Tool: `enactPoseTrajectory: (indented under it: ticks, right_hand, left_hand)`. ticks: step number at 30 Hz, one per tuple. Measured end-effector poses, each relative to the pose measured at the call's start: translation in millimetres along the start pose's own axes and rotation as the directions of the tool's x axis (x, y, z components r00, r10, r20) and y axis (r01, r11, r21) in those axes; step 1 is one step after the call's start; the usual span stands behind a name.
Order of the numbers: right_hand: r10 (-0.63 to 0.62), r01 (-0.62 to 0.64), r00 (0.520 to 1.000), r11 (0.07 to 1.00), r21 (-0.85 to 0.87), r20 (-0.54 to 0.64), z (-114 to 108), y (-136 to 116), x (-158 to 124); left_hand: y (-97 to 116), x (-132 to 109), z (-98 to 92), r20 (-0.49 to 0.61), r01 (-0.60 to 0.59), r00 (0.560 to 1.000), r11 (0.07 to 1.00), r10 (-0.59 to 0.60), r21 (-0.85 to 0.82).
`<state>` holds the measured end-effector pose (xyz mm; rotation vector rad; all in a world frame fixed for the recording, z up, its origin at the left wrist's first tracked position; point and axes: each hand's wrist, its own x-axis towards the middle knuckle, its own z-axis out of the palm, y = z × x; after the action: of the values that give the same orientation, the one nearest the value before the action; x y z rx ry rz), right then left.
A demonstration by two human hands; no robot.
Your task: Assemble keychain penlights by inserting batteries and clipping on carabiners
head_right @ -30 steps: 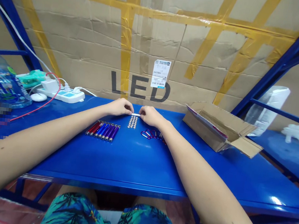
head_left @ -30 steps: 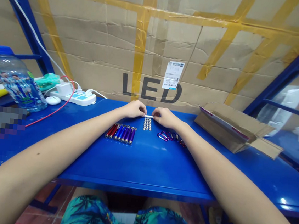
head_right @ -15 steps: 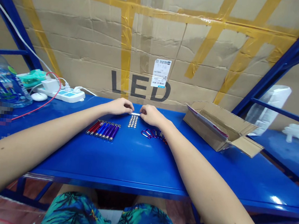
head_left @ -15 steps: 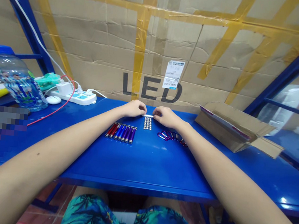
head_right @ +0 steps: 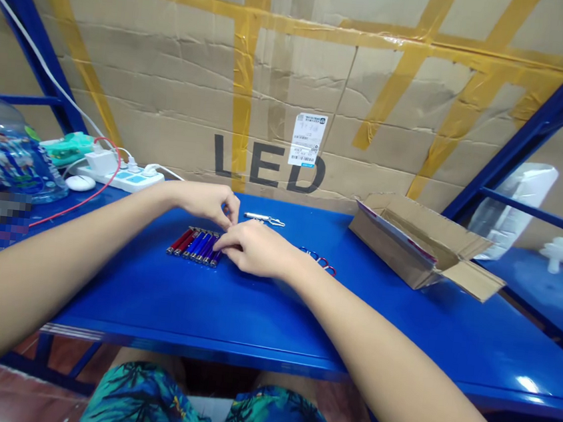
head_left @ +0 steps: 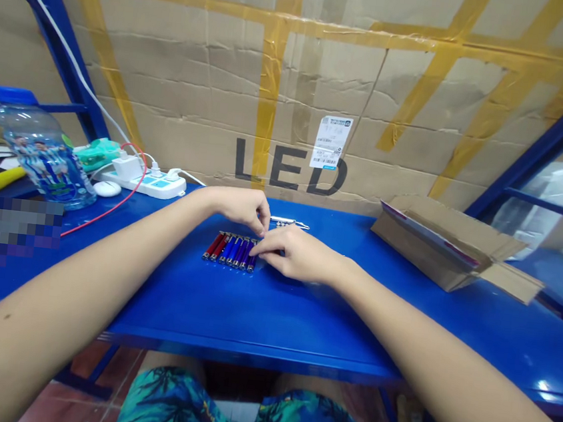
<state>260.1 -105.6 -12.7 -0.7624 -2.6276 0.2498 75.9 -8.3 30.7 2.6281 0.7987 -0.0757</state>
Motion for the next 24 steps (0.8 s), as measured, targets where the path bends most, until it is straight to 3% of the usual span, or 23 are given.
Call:
enactPoseTrajectory:
  ticks: [6, 13, 24]
  right_hand:
    - [0.056, -0.055, 0.997, 0.998, -0.024, 0.048, 4, 6, 1]
    - [0.101, -0.094, 0.991, 0.992, -0.087, 0.087, -1, -1, 0]
    - [0.353, -0.314, 0.932, 0.9, -0.301, 0.083, 7, -14, 5]
  left_hand:
    - [6, 4, 10.7, 0.048, 0.046, 0.998, 0.999, -0.047, 0.013]
    - [5, 9, 16.6, 0.014, 0.038, 0.999, 0.999, -0.037, -0.019]
    - [11, 8, 16.5, 0.029, 0.062, 0.998, 0.998, -0.062, -0.009]
